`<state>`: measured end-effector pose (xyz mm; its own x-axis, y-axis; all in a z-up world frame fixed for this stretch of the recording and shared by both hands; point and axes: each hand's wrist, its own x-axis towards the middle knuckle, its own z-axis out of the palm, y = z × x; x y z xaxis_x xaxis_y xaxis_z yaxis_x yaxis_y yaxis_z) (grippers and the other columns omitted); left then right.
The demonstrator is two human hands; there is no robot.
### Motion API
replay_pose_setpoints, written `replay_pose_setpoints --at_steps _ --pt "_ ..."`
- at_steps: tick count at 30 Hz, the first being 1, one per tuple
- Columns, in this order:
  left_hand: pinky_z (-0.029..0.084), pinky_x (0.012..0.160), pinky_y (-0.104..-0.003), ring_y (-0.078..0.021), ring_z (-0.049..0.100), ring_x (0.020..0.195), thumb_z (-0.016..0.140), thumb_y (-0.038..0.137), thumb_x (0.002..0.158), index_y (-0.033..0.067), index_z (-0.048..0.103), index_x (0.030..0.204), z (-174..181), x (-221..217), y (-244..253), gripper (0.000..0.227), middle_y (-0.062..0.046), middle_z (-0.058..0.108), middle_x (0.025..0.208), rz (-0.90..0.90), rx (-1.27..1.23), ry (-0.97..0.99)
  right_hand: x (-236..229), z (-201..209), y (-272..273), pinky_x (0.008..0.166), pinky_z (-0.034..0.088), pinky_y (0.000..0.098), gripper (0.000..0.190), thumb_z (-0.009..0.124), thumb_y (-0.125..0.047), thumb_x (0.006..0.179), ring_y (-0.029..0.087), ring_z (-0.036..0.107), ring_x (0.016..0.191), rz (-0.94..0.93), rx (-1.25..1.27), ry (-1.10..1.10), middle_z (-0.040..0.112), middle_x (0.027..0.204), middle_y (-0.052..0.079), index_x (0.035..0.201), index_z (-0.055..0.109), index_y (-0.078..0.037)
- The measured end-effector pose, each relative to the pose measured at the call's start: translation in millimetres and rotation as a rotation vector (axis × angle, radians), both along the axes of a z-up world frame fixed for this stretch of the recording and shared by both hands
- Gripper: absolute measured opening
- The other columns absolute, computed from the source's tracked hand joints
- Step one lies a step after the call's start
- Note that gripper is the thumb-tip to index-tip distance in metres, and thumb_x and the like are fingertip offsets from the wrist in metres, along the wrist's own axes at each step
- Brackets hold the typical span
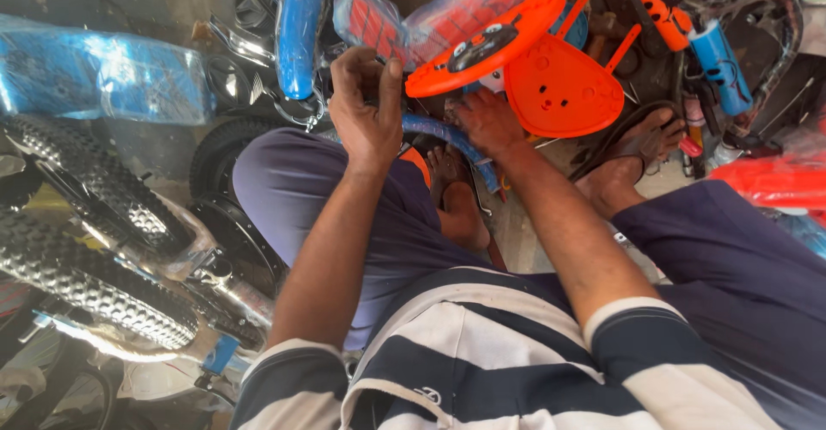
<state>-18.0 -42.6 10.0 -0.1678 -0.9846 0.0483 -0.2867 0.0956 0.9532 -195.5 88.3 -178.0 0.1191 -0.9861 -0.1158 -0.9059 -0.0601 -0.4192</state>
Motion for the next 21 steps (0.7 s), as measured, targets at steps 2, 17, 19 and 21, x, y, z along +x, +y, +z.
replay_pose_setpoints --at_steps 2,17,19,21 --pt "0.052 0.067 -0.025 -0.0065 0.062 0.073 0.072 0.022 0.105 0.0048 0.057 0.119 -7 0 -5 0.027 -0.001 0.066 0.083 0.015 0.055 0.046 5 -4 -13 0.099 0.047 0.0524 0.035 0.058 -0.018 0.092 0.035 0.055 0.129 0.053 -0.104 0.077 0.061 0.136 0.013 0.125 0.067 -0.012" --pt "0.052 0.069 -0.024 -0.0061 0.061 0.074 0.072 0.025 0.103 0.0029 0.060 0.114 -10 1 -19 0.027 -0.003 0.068 0.086 -0.052 0.117 0.112 -14 19 8 0.082 0.057 0.0366 0.026 0.078 -0.013 0.094 0.021 0.070 0.090 -0.621 0.330 -0.855 0.072 0.098 0.011 0.115 0.069 -0.002" --pt "0.052 0.068 -0.024 -0.0067 0.061 0.073 0.072 0.023 0.103 0.0028 0.064 0.111 2 4 -15 0.023 -0.003 0.070 0.086 -0.108 0.130 0.074 -21 48 10 0.077 0.055 0.0317 0.026 0.080 -0.008 0.095 0.014 0.065 0.087 -0.643 0.338 -1.004 0.069 0.097 0.007 0.116 0.067 0.001" --pt "0.052 0.068 -0.025 -0.0081 0.062 0.074 0.073 0.020 0.102 0.0027 0.067 0.108 19 7 -6 0.019 -0.003 0.070 0.087 -0.193 0.107 0.046 -21 92 8 0.080 0.057 0.0287 0.034 0.077 -0.006 0.093 0.012 0.069 0.092 -0.631 0.333 -1.115 0.072 0.102 0.005 0.123 0.064 0.000"
